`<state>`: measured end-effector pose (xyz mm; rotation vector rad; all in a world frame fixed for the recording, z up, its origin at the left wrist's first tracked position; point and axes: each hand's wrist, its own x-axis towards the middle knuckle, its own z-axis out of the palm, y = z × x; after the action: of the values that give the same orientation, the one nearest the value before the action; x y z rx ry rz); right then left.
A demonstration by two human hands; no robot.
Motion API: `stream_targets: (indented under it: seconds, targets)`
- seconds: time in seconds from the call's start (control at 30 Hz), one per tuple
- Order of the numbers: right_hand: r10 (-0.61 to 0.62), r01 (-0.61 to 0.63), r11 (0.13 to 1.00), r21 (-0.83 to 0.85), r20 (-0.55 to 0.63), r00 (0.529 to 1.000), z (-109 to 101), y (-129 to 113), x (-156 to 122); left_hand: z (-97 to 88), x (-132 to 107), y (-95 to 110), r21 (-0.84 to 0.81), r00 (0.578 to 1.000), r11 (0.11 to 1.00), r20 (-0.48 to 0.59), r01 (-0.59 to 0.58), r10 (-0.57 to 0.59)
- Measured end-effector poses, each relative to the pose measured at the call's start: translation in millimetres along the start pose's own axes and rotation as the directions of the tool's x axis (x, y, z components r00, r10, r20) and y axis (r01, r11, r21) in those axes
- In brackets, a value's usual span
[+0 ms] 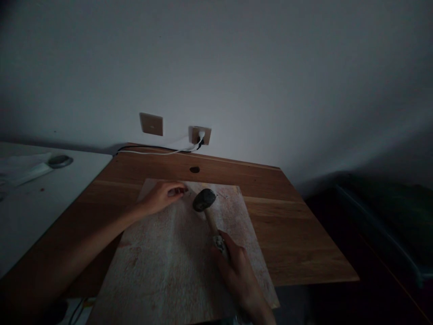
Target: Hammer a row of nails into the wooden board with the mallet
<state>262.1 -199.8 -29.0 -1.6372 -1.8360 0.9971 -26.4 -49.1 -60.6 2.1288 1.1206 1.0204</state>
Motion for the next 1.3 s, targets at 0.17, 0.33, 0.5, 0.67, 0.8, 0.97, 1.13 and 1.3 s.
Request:
stream_targets:
  seconds: [0.17,0.33,0.5,0.67,0.8,0.97,1.13,1.3]
  targets:
    - [-0.014,0.013,1.0,0.021,0.025,1.0,1.6,0.0,1.0,3.0,-5.0,4.2,0.233,0.999,0.972,-0.032,0.013,-0.006]
    - [-0.012,0.011,1.0,0.02,0.021,1.0,0.8,0.8,0.5,0.5,-4.6,5.7,0.26,0.999,0.965,-0.048,0.038,-0.026]
    - [0.031,-0.032,0.999,0.024,0.027,0.999,0.0,-0.3,0.1,2.4,-4.7,4.8,0.245,0.998,0.968,-0.047,0.055,-0.045]
    - [0.009,-0.01,1.0,0.026,0.038,0.999,-0.7,-3.2,0.4,4.6,-3.2,3.4,0.255,1.0,0.967,-0.003,0.007,-0.007]
    - [0.024,-0.024,1.0,0.0,0.029,0.999,-1.3,-6.2,-0.3,5.9,-2.1,1.9,0.168,0.999,0.985,-0.011,0.038,-0.037]
    - [-0.032,0.032,0.999,-0.012,-0.016,0.999,0.8,-18.3,9.4,7.3,-3.1,-1.9,0.094,0.998,0.994,-0.024,0.063,-0.061]
    - [-0.036,0.037,0.999,-0.002,0.019,0.999,5.5,-40.1,28.4,6.3,-2.1,-6.2,0.032,0.995,0.996,-0.052,0.083,-0.081]
    - [-0.054,0.054,0.998,0.016,0.028,0.998,9.5,-47.7,39.5,7.3,-3.0,-10.6,0.042,0.997,0.997,-0.049,0.069,-0.067]
